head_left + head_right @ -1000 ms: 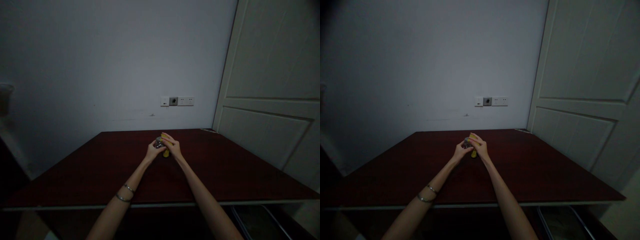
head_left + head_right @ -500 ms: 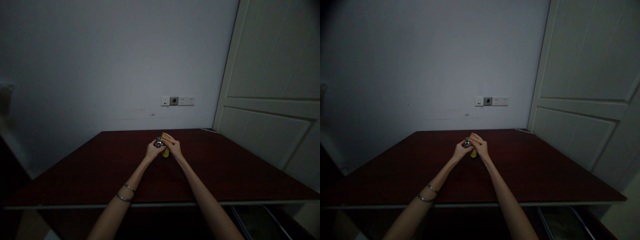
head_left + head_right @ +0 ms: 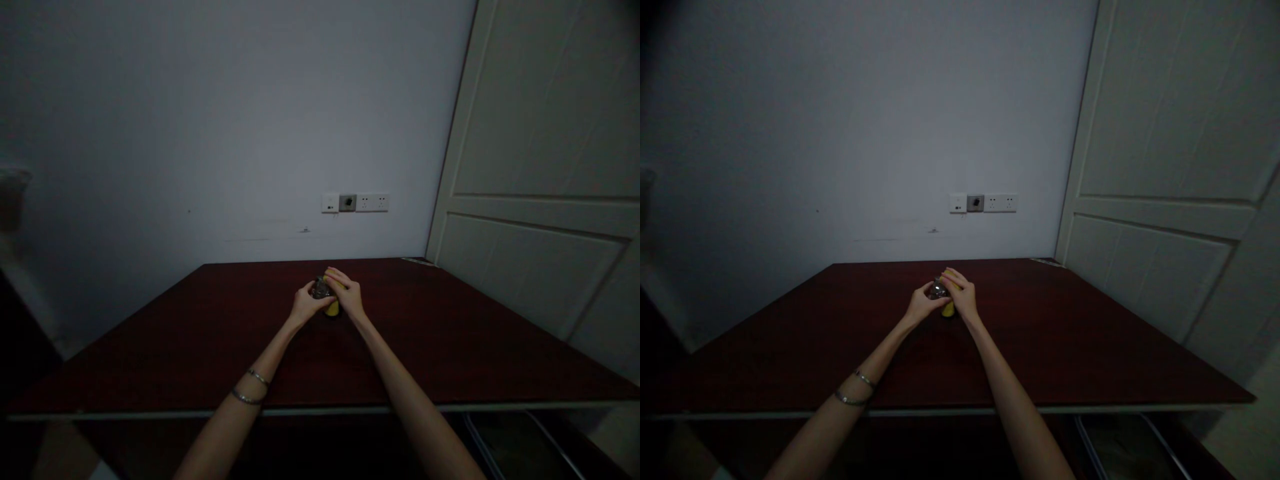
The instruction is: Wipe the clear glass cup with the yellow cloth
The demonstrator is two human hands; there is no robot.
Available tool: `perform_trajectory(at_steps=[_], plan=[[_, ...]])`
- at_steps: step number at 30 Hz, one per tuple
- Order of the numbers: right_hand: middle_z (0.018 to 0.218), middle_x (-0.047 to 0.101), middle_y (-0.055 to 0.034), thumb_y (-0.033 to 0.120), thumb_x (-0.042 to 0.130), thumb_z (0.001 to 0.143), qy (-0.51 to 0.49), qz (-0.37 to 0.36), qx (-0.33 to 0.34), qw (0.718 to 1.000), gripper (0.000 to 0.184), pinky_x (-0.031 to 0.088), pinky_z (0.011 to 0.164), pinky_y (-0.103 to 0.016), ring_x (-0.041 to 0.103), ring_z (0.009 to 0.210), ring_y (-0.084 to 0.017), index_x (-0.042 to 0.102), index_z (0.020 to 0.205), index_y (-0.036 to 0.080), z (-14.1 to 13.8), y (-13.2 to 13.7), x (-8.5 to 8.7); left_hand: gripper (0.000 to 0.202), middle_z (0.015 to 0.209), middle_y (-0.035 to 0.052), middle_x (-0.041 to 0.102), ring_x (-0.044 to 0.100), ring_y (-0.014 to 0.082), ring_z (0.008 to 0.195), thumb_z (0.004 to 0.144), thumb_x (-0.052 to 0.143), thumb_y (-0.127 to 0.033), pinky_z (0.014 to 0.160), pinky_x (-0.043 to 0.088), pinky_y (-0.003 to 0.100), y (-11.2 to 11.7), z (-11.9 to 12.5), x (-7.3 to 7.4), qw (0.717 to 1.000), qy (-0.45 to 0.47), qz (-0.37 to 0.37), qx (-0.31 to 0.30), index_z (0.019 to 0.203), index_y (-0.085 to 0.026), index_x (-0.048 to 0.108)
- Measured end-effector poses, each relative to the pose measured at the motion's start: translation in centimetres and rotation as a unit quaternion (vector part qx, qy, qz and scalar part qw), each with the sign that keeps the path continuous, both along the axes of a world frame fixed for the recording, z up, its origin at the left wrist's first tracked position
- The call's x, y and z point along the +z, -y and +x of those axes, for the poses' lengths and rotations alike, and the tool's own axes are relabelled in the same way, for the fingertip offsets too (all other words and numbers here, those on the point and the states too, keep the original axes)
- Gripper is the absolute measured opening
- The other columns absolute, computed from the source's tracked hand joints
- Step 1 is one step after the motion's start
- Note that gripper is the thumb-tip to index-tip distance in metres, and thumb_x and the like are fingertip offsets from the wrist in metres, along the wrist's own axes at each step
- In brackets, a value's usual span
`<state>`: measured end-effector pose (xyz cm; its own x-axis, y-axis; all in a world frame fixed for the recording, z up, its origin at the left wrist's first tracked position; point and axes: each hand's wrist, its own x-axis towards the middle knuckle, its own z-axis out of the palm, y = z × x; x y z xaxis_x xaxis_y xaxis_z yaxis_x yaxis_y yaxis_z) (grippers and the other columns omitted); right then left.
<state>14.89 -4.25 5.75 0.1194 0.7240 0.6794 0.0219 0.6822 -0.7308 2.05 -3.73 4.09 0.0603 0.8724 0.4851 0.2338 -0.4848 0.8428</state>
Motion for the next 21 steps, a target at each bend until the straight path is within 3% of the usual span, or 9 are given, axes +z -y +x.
perform_trajectory(at_steps=[7,11,15,21], plan=[[0.114,0.058,-0.0015,0.031,0.062,0.070,0.125,0.071,0.050,0.988,0.014,0.041,0.093,-0.038,0.055,0.103,-0.021,0.070,0.082,0.029,-0.2,1.1,0.2,0.042,0.078,0.0056,0.066,0.060,0.0186,0.072,0.050,0.072,-0.028,0.062,0.044,0.024,0.0,-0.6,0.4,0.995,-0.049,-0.018,0.083,0.088,-0.013,0.062],[0.113,0.059,-0.0026,0.031,0.061,0.071,0.086,0.054,0.003,0.995,0.018,0.041,0.093,-0.036,0.055,0.103,-0.020,0.069,0.086,0.028,-0.4,0.8,0.0,0.041,0.079,0.0044,0.065,0.059,0.0168,0.070,0.054,0.070,-0.032,0.062,0.043,0.024,0.4,-0.5,0.3,0.993,-0.087,0.018,0.079,0.089,-0.015,0.061],[0.106,0.063,-0.0064,0.033,0.060,0.071,0.032,0.000,-0.041,0.999,0.021,0.042,0.091,-0.037,0.057,0.100,-0.021,0.069,0.088,0.023,-0.1,-0.1,-0.4,0.051,0.083,0.0049,0.064,0.058,0.0168,0.073,0.047,0.074,-0.036,0.066,0.043,0.025,0.7,-0.1,0.1,0.989,-0.119,0.055,0.065,0.091,-0.015,0.060],[0.113,0.059,-0.0035,0.031,0.061,0.070,0.086,0.038,0.012,0.995,0.018,0.041,0.092,-0.036,0.055,0.103,-0.021,0.070,0.085,0.026,-0.1,0.6,0.0,0.047,0.080,0.0046,0.064,0.058,0.0166,0.070,0.051,0.072,-0.032,0.064,0.043,0.025,0.5,-0.3,0.3,0.989,-0.115,0.028,0.088,0.093,-0.014,0.060]])
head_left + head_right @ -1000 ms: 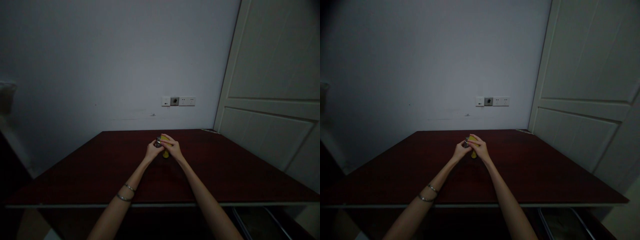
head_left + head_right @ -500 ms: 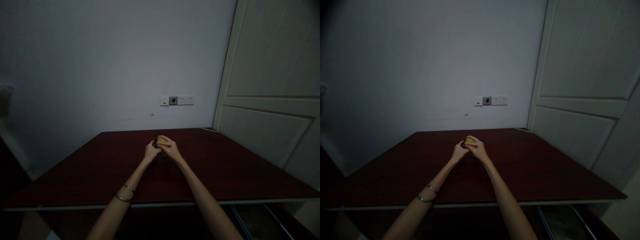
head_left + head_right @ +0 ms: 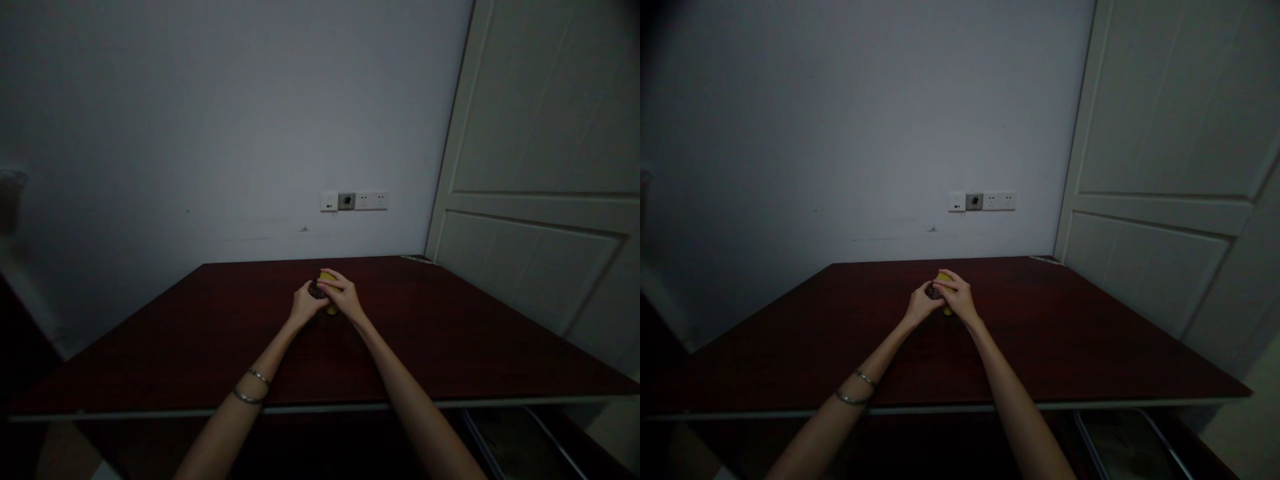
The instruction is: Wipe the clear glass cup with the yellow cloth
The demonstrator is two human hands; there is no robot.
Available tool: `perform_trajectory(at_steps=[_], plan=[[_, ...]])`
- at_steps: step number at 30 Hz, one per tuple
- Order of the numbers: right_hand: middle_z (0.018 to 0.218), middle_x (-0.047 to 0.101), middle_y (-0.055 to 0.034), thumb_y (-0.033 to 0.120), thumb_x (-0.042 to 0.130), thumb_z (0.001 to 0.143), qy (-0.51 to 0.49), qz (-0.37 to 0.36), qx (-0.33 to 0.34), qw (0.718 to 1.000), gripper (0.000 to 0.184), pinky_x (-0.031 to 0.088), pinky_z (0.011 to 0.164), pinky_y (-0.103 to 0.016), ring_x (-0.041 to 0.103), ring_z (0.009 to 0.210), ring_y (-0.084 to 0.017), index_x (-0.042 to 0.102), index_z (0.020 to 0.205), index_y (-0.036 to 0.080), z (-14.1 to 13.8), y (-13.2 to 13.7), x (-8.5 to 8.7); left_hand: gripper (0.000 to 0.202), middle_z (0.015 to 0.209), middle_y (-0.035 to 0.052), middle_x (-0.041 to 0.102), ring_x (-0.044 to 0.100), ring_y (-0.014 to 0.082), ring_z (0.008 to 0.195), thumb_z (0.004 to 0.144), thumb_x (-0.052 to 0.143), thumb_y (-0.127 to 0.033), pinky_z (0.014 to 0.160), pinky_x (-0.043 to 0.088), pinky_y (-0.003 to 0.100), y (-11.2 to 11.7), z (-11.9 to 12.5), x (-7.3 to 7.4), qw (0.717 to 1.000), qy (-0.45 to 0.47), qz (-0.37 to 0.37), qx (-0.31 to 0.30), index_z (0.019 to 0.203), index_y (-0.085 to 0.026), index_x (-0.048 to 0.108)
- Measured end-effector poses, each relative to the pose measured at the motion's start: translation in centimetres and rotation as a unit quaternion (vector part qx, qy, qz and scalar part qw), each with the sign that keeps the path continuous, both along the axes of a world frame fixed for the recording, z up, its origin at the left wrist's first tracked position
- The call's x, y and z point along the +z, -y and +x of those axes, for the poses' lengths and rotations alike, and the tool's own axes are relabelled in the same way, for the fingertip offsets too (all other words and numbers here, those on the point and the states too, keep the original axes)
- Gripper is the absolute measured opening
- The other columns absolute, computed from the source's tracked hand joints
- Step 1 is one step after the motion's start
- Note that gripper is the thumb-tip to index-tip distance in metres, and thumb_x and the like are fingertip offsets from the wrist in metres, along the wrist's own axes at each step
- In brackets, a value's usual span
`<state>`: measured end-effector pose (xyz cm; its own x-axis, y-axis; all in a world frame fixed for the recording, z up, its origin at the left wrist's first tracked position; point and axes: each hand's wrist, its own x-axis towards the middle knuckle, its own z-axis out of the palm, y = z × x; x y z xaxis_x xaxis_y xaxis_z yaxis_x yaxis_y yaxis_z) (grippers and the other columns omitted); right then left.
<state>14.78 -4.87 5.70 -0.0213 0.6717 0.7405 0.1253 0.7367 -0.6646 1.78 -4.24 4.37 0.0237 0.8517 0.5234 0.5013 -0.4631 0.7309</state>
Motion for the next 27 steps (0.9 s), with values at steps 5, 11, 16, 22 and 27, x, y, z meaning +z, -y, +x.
perform_trajectory(at_steps=[5,11,16,22,27], plan=[[0.112,0.060,-0.0042,0.032,0.062,0.069,-0.028,0.000,0.005,1.000,0.018,0.040,0.093,-0.036,0.055,0.103,-0.021,0.070,0.084,0.025,-0.2,0.4,0.4,0.047,0.079,0.0050,0.064,0.058,0.0175,0.071,0.051,0.073,-0.033,0.064,0.044,0.026,-0.2,-0.1,0.0,0.999,0.029,-0.016,-0.011,0.092,-0.014,0.061],[0.097,0.067,-0.0081,0.040,0.064,0.065,-0.233,-0.173,0.053,0.955,0.034,0.044,0.086,-0.038,0.060,0.092,-0.023,0.068,0.090,0.017,0.5,-1.0,0.1,0.058,0.086,0.0083,0.065,0.059,0.0170,0.075,0.047,0.077,-0.032,0.069,0.047,0.026,-0.1,0.5,0.3,0.978,0.155,-0.065,-0.122,0.098,-0.010,0.060],[0.108,0.062,-0.0053,0.040,0.061,0.068,-0.206,-0.181,0.148,0.950,0.041,0.043,0.089,-0.035,0.057,0.101,-0.023,0.062,0.104,0.021,0.9,-0.4,0.7,0.050,0.086,0.0089,0.065,0.060,0.0150,0.069,0.057,0.071,-0.040,0.062,0.050,0.026,0.1,0.0,0.9,0.941,0.249,-0.134,-0.188,0.095,-0.009,0.060],[0.119,0.054,-0.0059,0.028,0.075,0.052,-0.056,-0.149,0.177,0.971,0.076,0.041,0.091,-0.036,0.052,0.106,-0.023,0.045,0.123,0.026,1.0,0.4,0.7,0.052,0.081,0.0109,0.065,0.062,0.0172,0.065,0.062,0.064,-0.051,0.052,0.052,0.027,0.1,-1.1,1.5,0.917,0.251,-0.232,-0.205,0.090,-0.008,0.062],[0.121,0.051,-0.0072,0.023,0.077,0.045,-0.022,-0.102,0.124,0.987,0.083,0.038,0.094,-0.036,0.048,0.111,-0.022,0.045,0.122,0.025,0.8,-0.4,-0.5,0.053,0.077,0.0115,0.065,0.061,0.0165,0.062,0.063,0.063,-0.053,0.051,0.053,0.027,0.4,-1.3,1.7,0.913,0.219,-0.264,-0.222,0.089,-0.006,0.062]])
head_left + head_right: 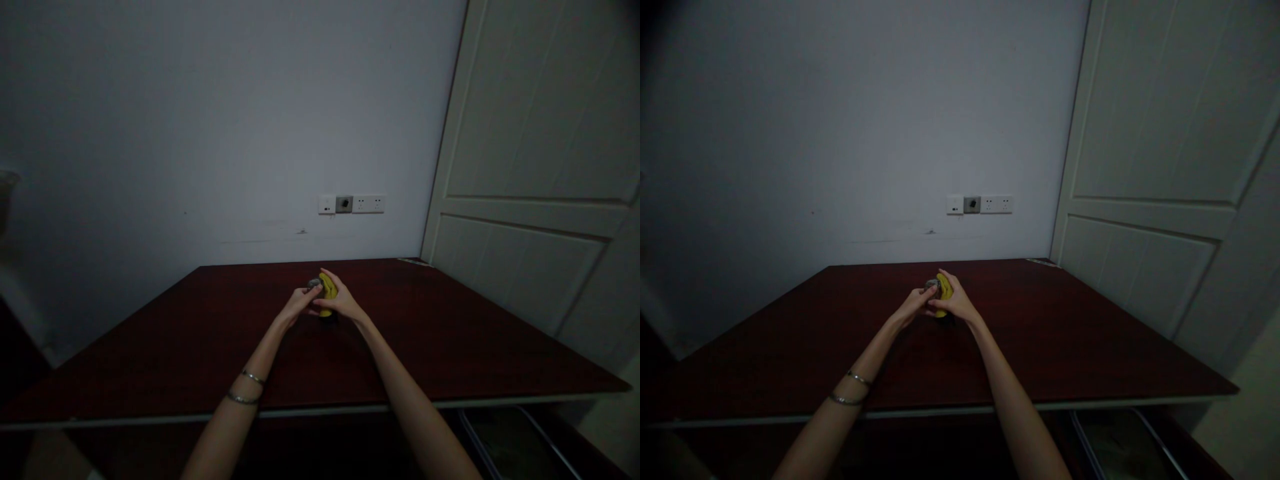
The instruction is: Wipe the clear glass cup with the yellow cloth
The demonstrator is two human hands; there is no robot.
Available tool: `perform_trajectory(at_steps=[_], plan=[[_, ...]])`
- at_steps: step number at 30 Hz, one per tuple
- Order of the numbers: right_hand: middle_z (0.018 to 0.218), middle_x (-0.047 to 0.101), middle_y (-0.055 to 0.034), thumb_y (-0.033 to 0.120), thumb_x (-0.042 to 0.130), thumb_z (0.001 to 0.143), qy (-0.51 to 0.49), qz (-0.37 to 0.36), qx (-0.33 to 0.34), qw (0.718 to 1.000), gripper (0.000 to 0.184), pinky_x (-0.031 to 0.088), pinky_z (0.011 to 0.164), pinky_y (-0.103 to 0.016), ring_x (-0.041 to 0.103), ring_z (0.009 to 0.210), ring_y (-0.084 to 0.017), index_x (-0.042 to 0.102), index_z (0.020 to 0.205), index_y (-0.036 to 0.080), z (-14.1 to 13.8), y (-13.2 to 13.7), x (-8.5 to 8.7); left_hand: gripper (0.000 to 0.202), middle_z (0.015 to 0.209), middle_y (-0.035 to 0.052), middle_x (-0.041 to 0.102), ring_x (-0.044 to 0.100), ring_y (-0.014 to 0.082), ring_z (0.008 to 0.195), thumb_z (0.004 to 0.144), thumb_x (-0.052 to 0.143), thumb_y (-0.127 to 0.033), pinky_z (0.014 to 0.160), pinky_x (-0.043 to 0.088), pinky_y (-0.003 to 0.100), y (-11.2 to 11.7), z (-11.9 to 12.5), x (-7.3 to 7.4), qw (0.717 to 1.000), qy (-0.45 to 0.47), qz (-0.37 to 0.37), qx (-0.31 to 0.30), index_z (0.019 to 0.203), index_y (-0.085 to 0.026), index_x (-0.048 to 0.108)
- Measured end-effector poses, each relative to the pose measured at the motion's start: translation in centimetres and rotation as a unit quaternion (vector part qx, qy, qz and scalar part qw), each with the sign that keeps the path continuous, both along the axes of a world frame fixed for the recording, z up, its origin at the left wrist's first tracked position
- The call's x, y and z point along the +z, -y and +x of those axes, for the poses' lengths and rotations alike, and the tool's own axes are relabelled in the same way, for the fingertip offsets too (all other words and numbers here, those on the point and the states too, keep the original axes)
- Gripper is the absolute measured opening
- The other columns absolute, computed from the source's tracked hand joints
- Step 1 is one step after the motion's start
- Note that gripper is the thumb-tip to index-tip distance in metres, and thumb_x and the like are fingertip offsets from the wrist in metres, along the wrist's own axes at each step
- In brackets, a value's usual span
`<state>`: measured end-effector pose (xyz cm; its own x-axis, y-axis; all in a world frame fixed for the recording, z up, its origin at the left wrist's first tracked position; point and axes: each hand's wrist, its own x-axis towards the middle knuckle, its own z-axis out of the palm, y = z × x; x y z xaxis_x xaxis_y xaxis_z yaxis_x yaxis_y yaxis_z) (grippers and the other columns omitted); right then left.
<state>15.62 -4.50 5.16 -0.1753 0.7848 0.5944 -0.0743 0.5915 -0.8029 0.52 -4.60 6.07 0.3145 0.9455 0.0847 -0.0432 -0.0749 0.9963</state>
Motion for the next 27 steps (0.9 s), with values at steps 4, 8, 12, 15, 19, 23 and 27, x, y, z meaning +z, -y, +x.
perform_trajectory(at_steps=[4,8,12,15,19,23,27], plan=[[0.115,0.055,-0.0066,0.022,0.077,0.044,0.009,-0.013,-0.016,1.000,0.080,0.040,0.092,-0.037,0.052,0.106,-0.022,0.049,0.119,0.025,0.1,-0.5,-0.3,0.056,0.073,0.0099,0.064,0.061,0.0158,0.061,0.064,0.058,-0.058,0.052,0.052,0.026,-0.2,0.0,-0.2,0.999,-0.028,-0.003,-0.019,0.088,-0.007,0.060],[0.106,0.060,-0.0055,0.022,0.077,0.043,-0.003,-0.060,-0.032,0.998,0.080,0.043,0.087,-0.035,0.057,0.096,-0.021,0.050,0.117,0.023,0.1,-0.5,0.1,0.065,0.061,0.0066,0.060,0.055,0.0116,0.047,0.068,0.041,-0.068,0.047,0.048,0.025,-1.0,-0.3,-0.9,0.994,-0.100,0.004,-0.052,0.084,-0.008,0.059],[0.106,0.061,-0.0068,0.025,0.077,0.045,-0.070,-0.130,-0.049,0.988,0.076,0.046,0.081,-0.032,0.059,0.090,-0.019,0.050,0.117,0.019,0.0,-0.3,0.6,0.066,0.070,0.0049,0.059,0.053,0.0097,0.049,0.069,0.039,-0.067,0.047,0.046,0.023,-1.6,-0.9,-1.3,0.990,-0.122,0.022,-0.074,0.103,-0.012,0.055],[0.106,0.061,-0.0081,0.027,0.076,0.048,-0.133,-0.180,-0.052,0.973,0.072,0.048,0.077,-0.030,0.060,0.087,-0.019,0.052,0.115,0.017,-0.1,-0.4,0.7,0.068,0.079,0.0045,0.058,0.054,0.0100,0.054,0.069,0.051,-0.060,0.047,0.044,0.021,-1.5,-1.0,-1.4,0.985,-0.138,0.076,-0.063,0.121,-0.018,0.042],[0.104,0.062,-0.0088,0.028,0.076,0.049,-0.180,-0.224,-0.049,0.957,0.068,0.049,0.073,-0.028,0.062,0.083,-0.018,0.053,0.112,0.015,-0.2,-0.8,0.4,0.084,0.099,0.0101,0.055,0.056,0.0137,0.072,0.064,0.063,-0.048,0.054,0.045,0.022,-2.0,-0.5,-1.9,0.986,-0.116,0.122,0.018,0.132,-0.016,0.026],[0.102,0.063,-0.0086,0.029,0.076,0.049,-0.189,-0.236,-0.045,0.952,0.066,0.050,0.071,-0.026,0.062,0.082,-0.018,0.055,0.109,0.014,-0.2,-1.2,0.0,0.082,0.106,0.0118,0.054,0.055,0.0165,0.083,0.056,0.073,-0.036,0.072,0.046,0.028,-2.6,0.1,-2.6,0.973,-0.097,0.183,0.100,0.126,-0.012,0.037],[0.101,0.064,-0.0084,0.031,0.076,0.050,-0.159,-0.227,-0.045,0.960,0.062,0.051,0.071,-0.028,0.062,0.083,-0.020,0.057,0.106,0.015,-0.4,-1.3,-0.3,0.064,0.104,0.0099,0.059,0.056,0.0190,0.090,0.057,0.072,-0.032,0.081,0.045,0.032,-2.3,0.3,-2.2,0.969,-0.075,0.223,0.077,0.114,-0.013,0.049]])
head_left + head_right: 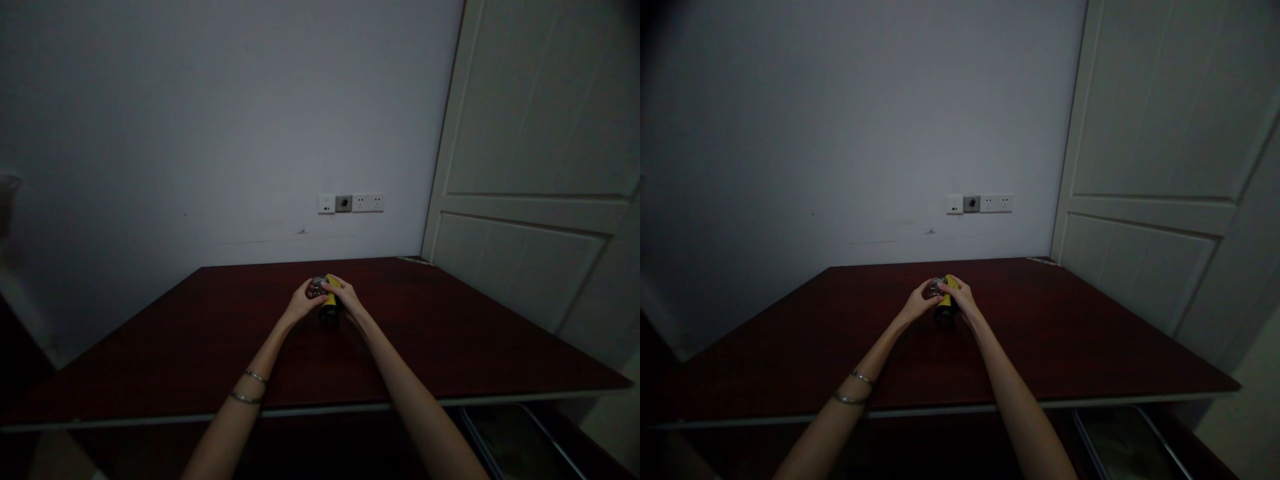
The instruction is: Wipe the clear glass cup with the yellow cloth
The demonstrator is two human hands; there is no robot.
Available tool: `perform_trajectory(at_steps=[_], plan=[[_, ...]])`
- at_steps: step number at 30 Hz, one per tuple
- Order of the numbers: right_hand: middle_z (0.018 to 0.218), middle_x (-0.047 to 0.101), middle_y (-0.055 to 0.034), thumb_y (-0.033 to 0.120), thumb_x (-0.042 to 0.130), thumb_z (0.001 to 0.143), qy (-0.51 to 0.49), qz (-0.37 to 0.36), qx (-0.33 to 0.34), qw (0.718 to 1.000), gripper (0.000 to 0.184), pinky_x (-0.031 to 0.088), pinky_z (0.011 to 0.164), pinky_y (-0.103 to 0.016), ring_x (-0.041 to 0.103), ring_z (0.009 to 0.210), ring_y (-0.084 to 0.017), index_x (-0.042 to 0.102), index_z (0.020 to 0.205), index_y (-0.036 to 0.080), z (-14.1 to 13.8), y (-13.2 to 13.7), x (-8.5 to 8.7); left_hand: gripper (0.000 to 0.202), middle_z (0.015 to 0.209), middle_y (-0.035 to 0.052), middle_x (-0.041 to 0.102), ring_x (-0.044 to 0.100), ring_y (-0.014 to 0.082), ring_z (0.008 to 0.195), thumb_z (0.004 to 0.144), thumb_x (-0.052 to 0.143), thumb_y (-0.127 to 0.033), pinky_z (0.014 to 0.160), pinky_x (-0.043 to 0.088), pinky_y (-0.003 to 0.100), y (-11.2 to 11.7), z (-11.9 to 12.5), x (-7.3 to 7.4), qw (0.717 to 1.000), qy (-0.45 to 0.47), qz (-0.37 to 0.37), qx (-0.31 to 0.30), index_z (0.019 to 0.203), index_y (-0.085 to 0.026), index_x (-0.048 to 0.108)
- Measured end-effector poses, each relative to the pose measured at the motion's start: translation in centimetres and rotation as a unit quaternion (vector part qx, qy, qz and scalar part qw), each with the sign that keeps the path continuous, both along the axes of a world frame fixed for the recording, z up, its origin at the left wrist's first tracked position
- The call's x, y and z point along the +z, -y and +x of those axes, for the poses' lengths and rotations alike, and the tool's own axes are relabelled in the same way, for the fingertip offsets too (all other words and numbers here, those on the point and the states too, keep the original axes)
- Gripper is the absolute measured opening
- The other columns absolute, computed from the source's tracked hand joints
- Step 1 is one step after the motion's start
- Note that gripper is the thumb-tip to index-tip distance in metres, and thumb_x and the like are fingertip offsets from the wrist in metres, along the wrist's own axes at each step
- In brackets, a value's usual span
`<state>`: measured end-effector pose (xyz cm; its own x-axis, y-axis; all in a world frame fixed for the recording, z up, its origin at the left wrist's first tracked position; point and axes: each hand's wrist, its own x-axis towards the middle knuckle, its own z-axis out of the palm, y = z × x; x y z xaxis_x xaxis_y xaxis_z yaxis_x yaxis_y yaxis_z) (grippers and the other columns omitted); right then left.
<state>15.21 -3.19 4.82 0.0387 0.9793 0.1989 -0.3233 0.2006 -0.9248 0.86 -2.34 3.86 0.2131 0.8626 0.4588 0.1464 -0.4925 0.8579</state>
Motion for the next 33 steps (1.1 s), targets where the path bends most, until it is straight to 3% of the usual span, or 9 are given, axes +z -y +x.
perform_trajectory(at_steps=[4,10,17,21,29,33], plan=[[0.102,0.064,-0.0088,0.032,0.075,0.050,0.035,0.021,0.000,0.999,0.060,0.050,0.074,-0.032,0.062,0.086,-0.022,0.059,0.106,0.016,0.0,0.1,-0.1,0.052,0.102,0.0089,0.062,0.057,0.0201,0.092,0.056,0.073,-0.032,0.083,0.045,0.032,0.7,0.0,0.6,1.000,-0.001,0.017,-0.026,0.103,-0.014,0.057],[0.109,0.062,-0.0092,0.034,0.075,0.051,0.071,0.043,0.004,0.997,0.064,0.048,0.083,-0.036,0.060,0.095,-0.023,0.057,0.110,0.018,0.1,0.3,0.1,0.056,0.099,0.0107,0.062,0.058,0.0205,0.089,0.049,0.077,-0.029,0.082,0.045,0.034,0.8,0.2,0.6,1.000,0.005,0.001,0.023,0.099,-0.012,0.059],[0.113,0.060,-0.0071,0.045,0.061,0.067,0.084,0.149,-0.033,0.985,0.045,0.038,0.096,-0.036,0.053,0.108,-0.022,0.063,0.102,0.018,0.0,0.2,0.3,0.072,0.101,0.0112,0.055,0.054,0.0210,0.091,0.045,0.078,-0.034,0.082,0.044,0.036,0.4,0.3,0.2,0.995,0.000,0.026,0.099,0.109,-0.011,0.054],[0.115,0.059,-0.0057,0.042,0.063,0.066,0.098,0.192,-0.034,0.976,0.039,0.034,0.100,-0.036,0.050,0.112,-0.022,0.066,0.097,0.019,0.2,0.1,0.2,0.072,0.100,0.0102,0.052,0.053,0.0202,0.092,0.050,0.076,-0.035,0.078,0.047,0.033,0.7,0.4,0.1,0.996,0.011,0.047,0.075,0.113,-0.010,0.049],[0.106,0.063,-0.0076,0.046,0.062,0.065,0.039,0.136,-0.062,0.988,0.044,0.043,0.091,-0.040,0.058,0.100,-0.025,0.065,0.098,0.017,0.5,-0.1,0.3,0.072,0.113,0.0097,0.048,0.046,0.0238,0.110,0.052,0.076,-0.032,0.088,0.043,0.035,2.7,0.8,1.1,0.996,-0.020,0.087,0.020,0.117,-0.016,0.047],[0.108,0.063,-0.0061,0.043,0.061,0.067,0.072,0.194,-0.074,0.975,0.035,0.040,0.094,-0.039,0.055,0.105,-0.024,0.068,0.092,0.019,0.2,0.6,0.7,0.079,0.116,0.0106,0.050,0.046,0.0254,0.110,0.049,0.077,-0.029,0.093,0.039,0.038,2.3,0.8,0.9,0.998,0.002,0.060,0.032,0.120,-0.018,0.045]])
